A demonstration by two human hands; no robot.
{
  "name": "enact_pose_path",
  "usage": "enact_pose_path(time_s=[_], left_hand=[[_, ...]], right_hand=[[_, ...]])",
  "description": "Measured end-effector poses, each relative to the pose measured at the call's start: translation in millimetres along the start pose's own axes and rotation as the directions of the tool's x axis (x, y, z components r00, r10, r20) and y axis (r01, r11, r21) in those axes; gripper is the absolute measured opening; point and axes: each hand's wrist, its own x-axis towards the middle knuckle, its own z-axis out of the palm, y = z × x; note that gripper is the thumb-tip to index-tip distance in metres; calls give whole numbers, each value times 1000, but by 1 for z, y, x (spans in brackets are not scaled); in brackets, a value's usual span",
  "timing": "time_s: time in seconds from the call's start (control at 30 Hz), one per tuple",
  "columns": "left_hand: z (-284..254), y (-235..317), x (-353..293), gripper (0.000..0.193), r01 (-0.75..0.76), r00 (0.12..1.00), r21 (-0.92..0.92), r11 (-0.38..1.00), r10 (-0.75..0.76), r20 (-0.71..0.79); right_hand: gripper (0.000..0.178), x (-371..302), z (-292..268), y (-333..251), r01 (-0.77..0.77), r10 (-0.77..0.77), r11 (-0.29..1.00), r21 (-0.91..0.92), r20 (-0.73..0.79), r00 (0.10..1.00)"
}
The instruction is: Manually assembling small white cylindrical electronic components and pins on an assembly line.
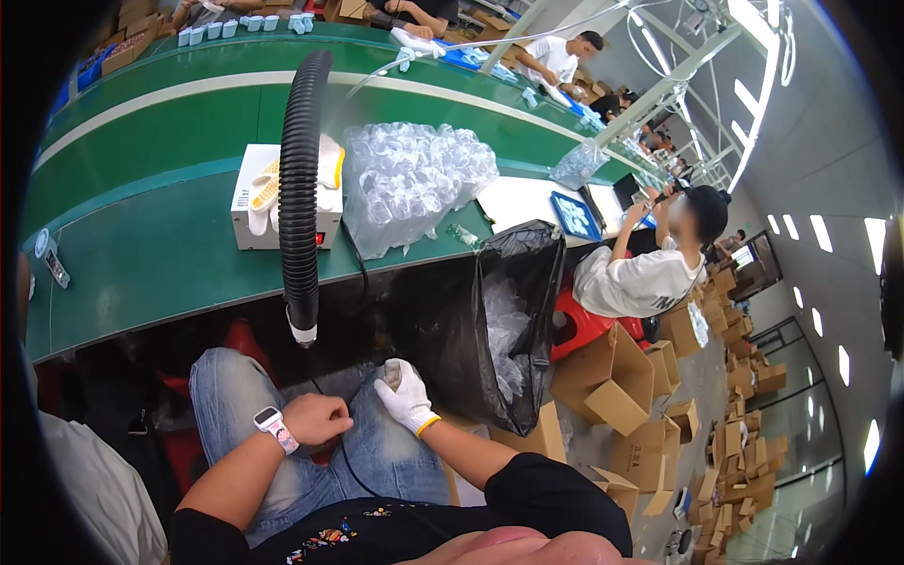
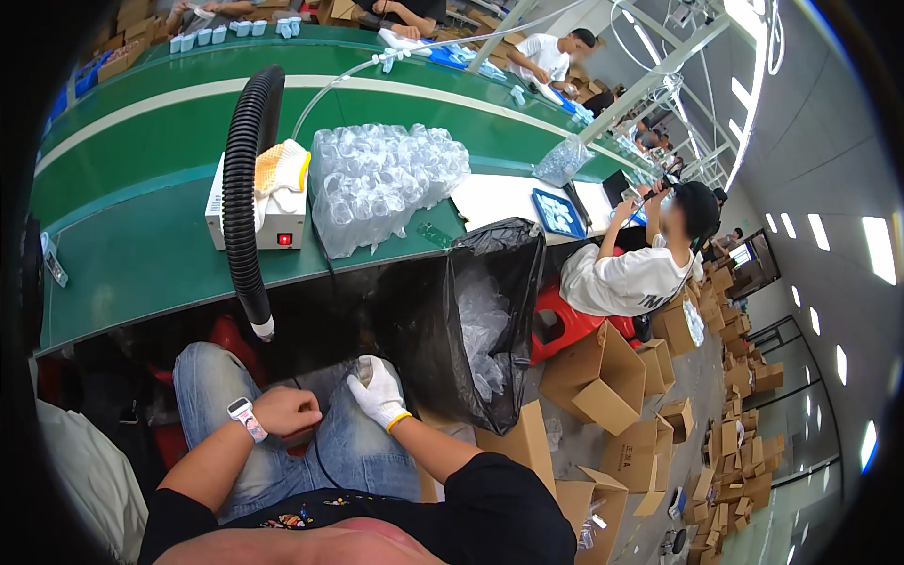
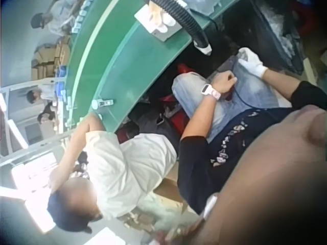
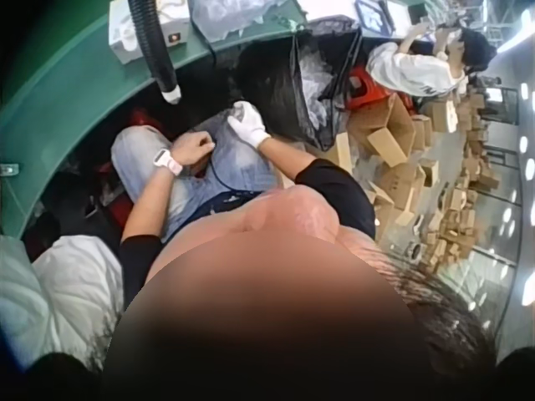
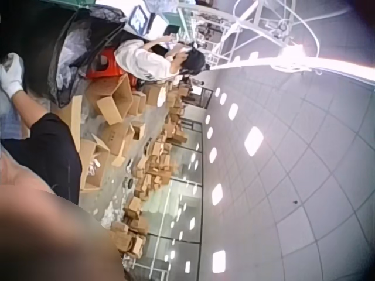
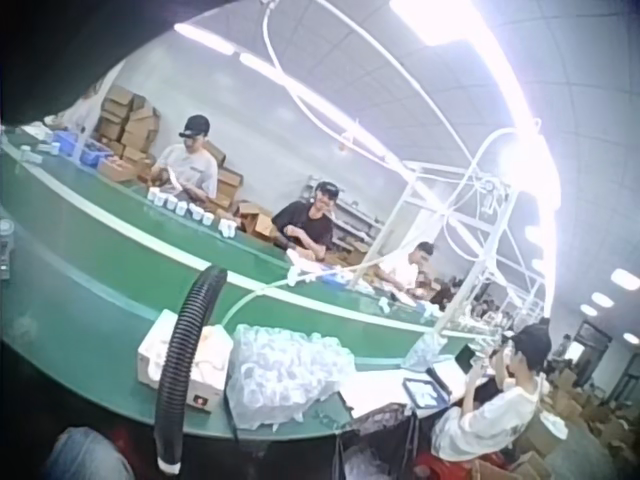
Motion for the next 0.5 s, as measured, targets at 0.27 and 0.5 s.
enact_pose_path(time_s=[0.27, 0.5], left_hand=[[8, -9, -5, 32, -11, 1000, -22, 1000, 10, -24], [-3, 21, -3, 38, -143, 838, -355, 924, -78, -541]], right_hand=[[46, -6, -2, -7, -10, 10, 1000, 2, 20, 1000], [47, -1, -2, -1, -29, 29, 1000, 12, 20, 999]])
